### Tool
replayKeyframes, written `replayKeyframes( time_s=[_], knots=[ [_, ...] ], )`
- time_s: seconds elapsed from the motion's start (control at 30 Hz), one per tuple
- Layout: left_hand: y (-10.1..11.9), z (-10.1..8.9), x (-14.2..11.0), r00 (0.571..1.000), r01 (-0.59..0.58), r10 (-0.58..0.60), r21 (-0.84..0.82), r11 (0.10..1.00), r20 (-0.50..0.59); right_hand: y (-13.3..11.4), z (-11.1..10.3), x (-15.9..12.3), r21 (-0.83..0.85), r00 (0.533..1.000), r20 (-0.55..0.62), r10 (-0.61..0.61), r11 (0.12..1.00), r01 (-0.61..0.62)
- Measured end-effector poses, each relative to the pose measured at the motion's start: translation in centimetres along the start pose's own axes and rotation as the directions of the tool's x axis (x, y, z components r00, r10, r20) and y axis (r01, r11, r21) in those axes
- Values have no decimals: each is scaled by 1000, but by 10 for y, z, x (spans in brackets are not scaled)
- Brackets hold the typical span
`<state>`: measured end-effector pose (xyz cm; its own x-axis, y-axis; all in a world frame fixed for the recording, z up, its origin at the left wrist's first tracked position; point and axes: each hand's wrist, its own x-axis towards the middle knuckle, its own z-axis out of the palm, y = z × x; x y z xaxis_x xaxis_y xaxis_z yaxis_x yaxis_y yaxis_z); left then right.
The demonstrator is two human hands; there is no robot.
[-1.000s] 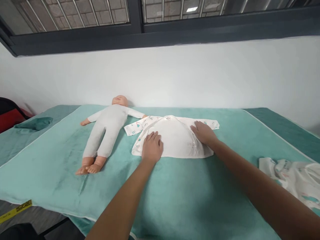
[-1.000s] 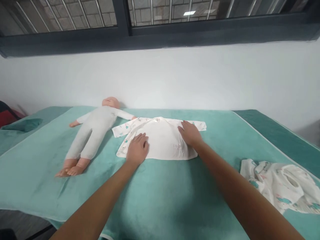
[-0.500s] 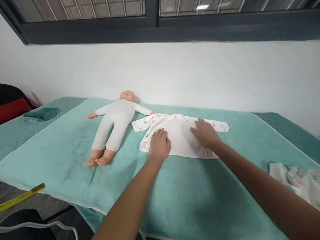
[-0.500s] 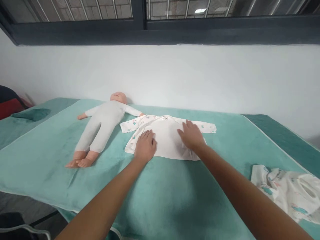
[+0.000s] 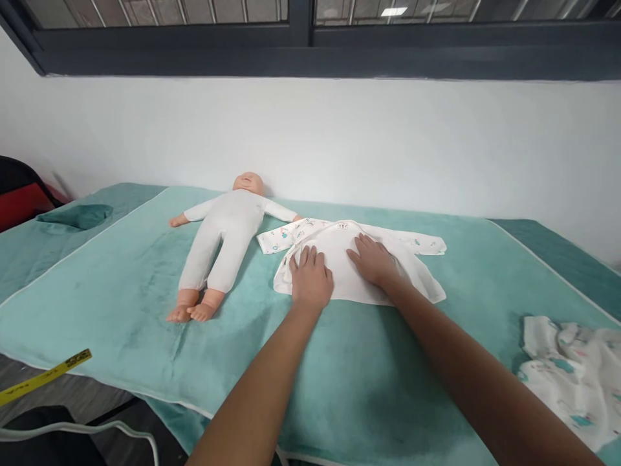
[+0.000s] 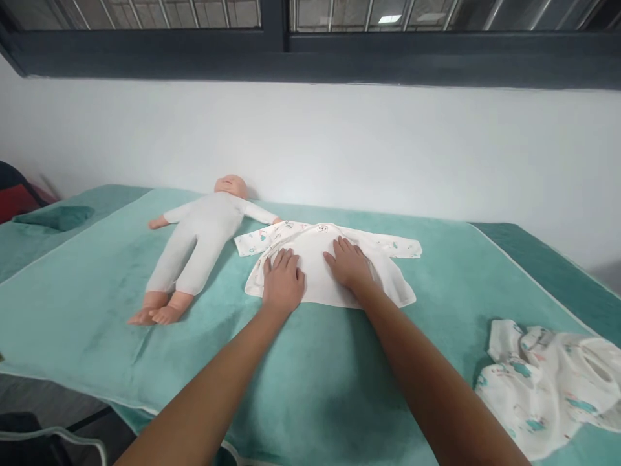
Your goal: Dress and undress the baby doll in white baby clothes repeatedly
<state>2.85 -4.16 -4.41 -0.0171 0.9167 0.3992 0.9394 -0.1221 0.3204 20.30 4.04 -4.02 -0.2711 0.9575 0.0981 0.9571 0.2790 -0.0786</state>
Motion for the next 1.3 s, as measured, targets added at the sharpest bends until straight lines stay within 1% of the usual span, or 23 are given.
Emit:
replayKeyframes(
  time_s=[0.23,0.37,0.5,0.6,0.67,0.7,0.77,0.8,0.83,0.87,0.93,1.0,1.07,1.17,1.23,1.3],
  knots=[
    [-3,4,2,998,-70,70,-30,997,5,-11,6,-19,-9,998,6,-66,998,66],
    [-3,4,1,997,-75,75,-31,997,-4,-17,6,-30,-8,996,16,-88,996,88],
    [-2,0,-1,998,-59,58,-33,998,-29,-23,5,-38,2,995,21,-93,996,93],
    [-2,-7,-3,996,19,-21,-31,999,-86,-25,2,-41,14,996,34,-84,996,84],
    [-5,-14,-4,982,130,-133,-29,991,-134,-25,-1,-42,23,996,51,-75,997,73],
    [-9,-17,-4,968,199,-201,-25,980,-150,-25,-2,-42,26,996,62,-70,997,68],
    [-21,-24,-6,932,333,-330,-6,943,-147,-25,-5,-42,33,995,81,-59,998,57],
    [-28,-26,-7,920,376,-371,11,927,-129,-26,-6,-42,35,995,88,-54,998,51],
    [-36,-29,-8,915,393,-388,27,919,-108,-26,-7,-42,38,994,93,-49,998,46],
    [-43,-31,-11,920,387,-382,40,921,-91,-26,-7,-42,39,994,95,-45,998,42],
    [-54,-35,-17,949,309,-305,51,950,-80,-27,-7,-42,40,995,91,-42,998,38],
    [-60,-37,-25,976,209,-204,54,976,-80,-27,-6,-41,42,996,82,-45,998,42],
    [-60,-37,-30,985,160,-155,66,985,-73,-27,-6,-41,44,996,76,-51,998,48],
    [-58,-35,-30,976,204,-196,94,974,-91,-26,-4,-41,49,996,67,-54,998,50],
    [-59,-33,-24,967,246,-236,109,963,-98,-25,-4,-41,62,997,59,-56,997,52],
    [-61,-32,-17,962,269,-260,128,955,-82,-24,-5,-41,117,998,42,-54,992,49]
  ],
)
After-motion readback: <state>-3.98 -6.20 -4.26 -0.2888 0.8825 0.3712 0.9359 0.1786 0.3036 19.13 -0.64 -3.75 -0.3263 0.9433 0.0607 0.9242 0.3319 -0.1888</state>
